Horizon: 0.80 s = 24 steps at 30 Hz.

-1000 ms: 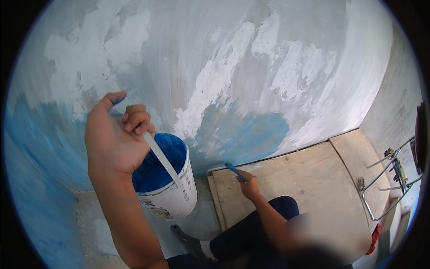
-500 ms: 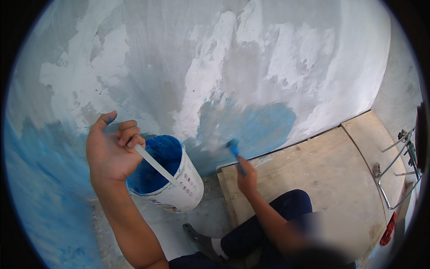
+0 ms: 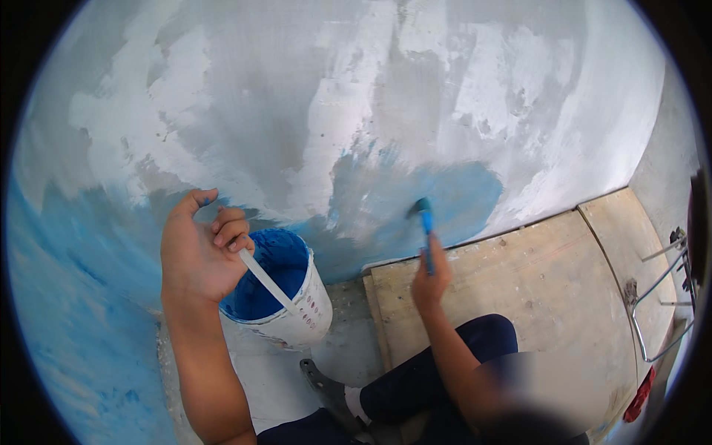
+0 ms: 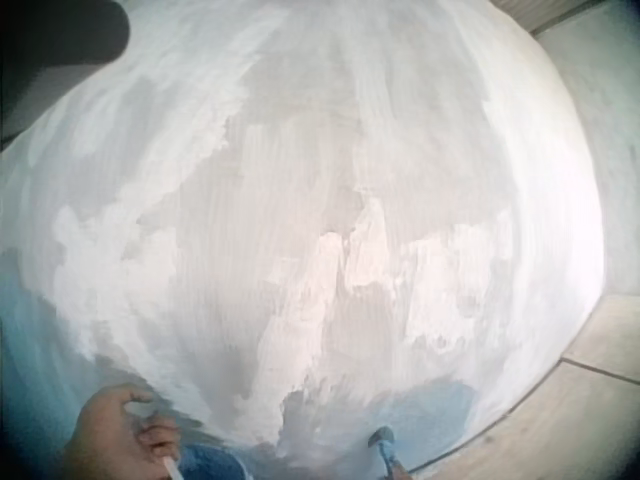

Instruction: The person applies blue paint to a concrete wall using a brush while holding a bucket.

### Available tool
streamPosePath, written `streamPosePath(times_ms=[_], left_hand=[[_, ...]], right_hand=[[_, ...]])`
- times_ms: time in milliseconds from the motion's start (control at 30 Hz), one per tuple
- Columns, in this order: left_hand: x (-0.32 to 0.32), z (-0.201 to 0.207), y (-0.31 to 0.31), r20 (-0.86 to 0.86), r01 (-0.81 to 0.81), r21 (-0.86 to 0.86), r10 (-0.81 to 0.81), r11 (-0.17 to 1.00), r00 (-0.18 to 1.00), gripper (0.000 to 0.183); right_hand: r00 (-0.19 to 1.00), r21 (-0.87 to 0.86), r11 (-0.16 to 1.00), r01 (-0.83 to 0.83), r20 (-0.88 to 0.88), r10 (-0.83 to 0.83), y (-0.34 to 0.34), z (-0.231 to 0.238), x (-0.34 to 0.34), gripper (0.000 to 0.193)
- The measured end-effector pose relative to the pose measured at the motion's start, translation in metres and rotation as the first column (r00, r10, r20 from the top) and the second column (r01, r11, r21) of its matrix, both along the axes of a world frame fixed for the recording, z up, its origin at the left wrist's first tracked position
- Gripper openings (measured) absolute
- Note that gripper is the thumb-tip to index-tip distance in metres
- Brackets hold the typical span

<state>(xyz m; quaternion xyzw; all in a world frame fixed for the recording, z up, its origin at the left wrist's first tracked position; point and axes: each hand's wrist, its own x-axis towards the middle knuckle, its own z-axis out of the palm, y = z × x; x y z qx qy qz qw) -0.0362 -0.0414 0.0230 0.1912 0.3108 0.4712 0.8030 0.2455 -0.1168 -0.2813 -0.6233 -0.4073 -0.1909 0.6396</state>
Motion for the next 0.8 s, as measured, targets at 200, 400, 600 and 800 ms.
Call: streamPosePath(times_ms=[200, 400, 600, 800], left_hand=[[0.007, -0.007, -0.003, -0.087, 0.046, -0.021, -0.047, 0.999, 0.995, 0.024], [0.011, -0.031, -0.001, -0.116, 0.155, -0.120, -0.169, 0.981, 0.979, 0.024], [0.009, -0.051, 0.004, -0.202, 0.291, -0.198, -0.329, 0.936, 0.922, 0.028], [0.025, -0.104, 0.009, -0.401, 0.511, -0.227, -0.558, 0.829, 0.727, 0.029]], right_hand=[[0.848, -0.412, 0.741, -0.530, -0.259, 0.462, 0.013, -0.070, -0.051, 0.047], [0.957, -0.104, 0.957, -0.269, -0.139, 0.254, 0.007, -0.009, -0.016, 0.034], [0.981, -0.097, 0.984, -0.149, 0.109, 0.159, 0.013, -0.007, -0.027, 0.036], [0.919, -0.304, 0.868, -0.393, -0.167, 0.358, 0.019, -0.057, -0.046, 0.032]])
